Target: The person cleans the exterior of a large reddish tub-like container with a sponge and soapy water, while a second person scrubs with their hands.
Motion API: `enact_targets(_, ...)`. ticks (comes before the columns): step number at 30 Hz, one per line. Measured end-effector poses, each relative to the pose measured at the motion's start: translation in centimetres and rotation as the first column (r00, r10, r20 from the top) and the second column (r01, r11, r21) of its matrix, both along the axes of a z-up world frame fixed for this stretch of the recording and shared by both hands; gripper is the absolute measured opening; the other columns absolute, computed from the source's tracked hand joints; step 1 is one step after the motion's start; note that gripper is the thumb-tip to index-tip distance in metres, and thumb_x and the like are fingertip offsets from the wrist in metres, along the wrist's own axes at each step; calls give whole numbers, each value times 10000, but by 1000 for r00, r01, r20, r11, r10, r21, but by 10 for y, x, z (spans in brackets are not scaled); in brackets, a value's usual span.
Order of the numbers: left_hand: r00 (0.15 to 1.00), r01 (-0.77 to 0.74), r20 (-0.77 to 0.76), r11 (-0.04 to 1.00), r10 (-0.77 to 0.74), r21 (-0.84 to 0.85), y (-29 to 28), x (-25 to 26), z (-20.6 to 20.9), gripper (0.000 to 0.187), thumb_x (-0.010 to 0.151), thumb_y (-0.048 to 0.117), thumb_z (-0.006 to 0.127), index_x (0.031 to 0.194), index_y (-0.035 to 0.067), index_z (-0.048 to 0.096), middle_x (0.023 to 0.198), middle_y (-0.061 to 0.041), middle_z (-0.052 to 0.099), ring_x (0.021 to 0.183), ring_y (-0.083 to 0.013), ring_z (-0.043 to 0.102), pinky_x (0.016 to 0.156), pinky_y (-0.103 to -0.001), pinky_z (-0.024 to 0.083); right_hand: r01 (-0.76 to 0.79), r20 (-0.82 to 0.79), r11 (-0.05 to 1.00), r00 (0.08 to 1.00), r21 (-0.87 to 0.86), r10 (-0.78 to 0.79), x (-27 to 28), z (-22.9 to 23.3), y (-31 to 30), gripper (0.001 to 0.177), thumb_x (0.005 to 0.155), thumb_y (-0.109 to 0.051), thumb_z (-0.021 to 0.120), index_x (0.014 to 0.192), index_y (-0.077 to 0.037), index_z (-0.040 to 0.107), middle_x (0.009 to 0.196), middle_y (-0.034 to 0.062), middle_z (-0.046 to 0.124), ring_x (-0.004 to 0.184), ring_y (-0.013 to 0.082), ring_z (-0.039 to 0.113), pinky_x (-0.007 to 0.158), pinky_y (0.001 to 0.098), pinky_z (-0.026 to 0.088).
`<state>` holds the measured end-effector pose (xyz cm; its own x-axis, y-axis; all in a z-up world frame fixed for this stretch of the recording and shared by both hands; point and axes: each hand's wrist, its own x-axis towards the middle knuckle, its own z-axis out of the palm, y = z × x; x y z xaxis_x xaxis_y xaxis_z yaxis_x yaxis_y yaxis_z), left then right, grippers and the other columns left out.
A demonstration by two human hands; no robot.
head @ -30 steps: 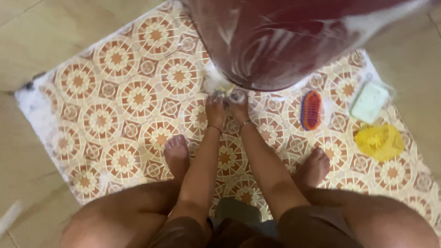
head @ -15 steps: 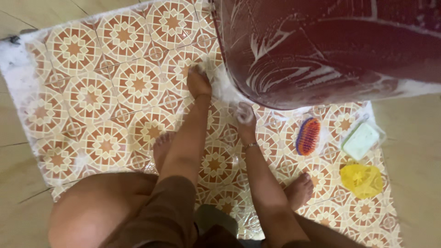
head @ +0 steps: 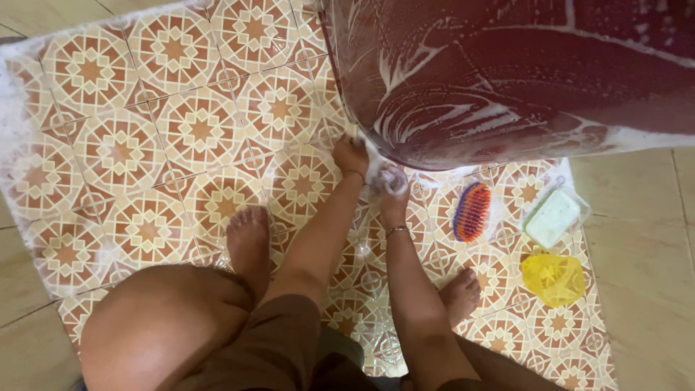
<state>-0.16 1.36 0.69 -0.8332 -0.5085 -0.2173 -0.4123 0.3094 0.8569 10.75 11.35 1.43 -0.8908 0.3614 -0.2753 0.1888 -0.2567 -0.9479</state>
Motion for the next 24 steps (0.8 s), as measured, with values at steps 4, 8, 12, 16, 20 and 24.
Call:
enact_targets(4,987,-123,-87,982,136,141,15,-1,43,251,891,208,683,1007,-9,731,934,-198,765,814,-304,728,771,-426,577,49,103,999,994,-4,-49,-2,1,2,364,939,80,581,1275,-58,567,1122,67,658,949,145,648,793,252,562)
enact_targets(8,927,-71,-329,945,181,318,12,-15,172,387,979,268,576,1213,-24,673,1348,-221,581,1110,-377,631,893,-500,556,45,127,996,990,80,-55,-3,6,0,338,970,36,627,1293,-46,568,1146,59,640,983,128,628,812,245,543)
enact_targets(12,724,135,-690,980,4,148,15,-33,312,555,1092,433,407,1343,-21,605,1484,-274,504,1349,-368,554,1155,-490,500,2,99,997,995,79,-10,-2,3,2,375,964,-21,635,1322,-61,529,1163,47,643,989,134,639,823,266,558)
enact_targets(16,315,247,-927,960,-205,-129,29,-3,391,611,1114,521,308,1486,62,463,1594,-200,369,1433,-328,423,1237,-441,366,-87,96,984,993,155,73,0,13,-6,367,964,-27,633,1316,-61,533,1154,43,643,980,132,636,814,266,556)
enact_targets(20,393,158,-895,974,-212,-161,31,11,377,663,1120,529,231,1549,39,353,1627,-196,326,1511,-366,364,1287,-516,273,-116,96,976,990,184,100,17,24,-20,359,965,-32,630,1310,-62,537,1145,39,644,970,129,632,805,267,555)
enact_targets(24,772,193,-634,968,-50,159,29,7,311,739,1078,505,161,1585,-26,245,1669,-268,222,1531,-425,290,1194,-513,345,-105,67,968,994,229,91,10,34,-14,351,965,-38,628,1304,-62,541,1135,35,644,961,127,629,796,267,554)
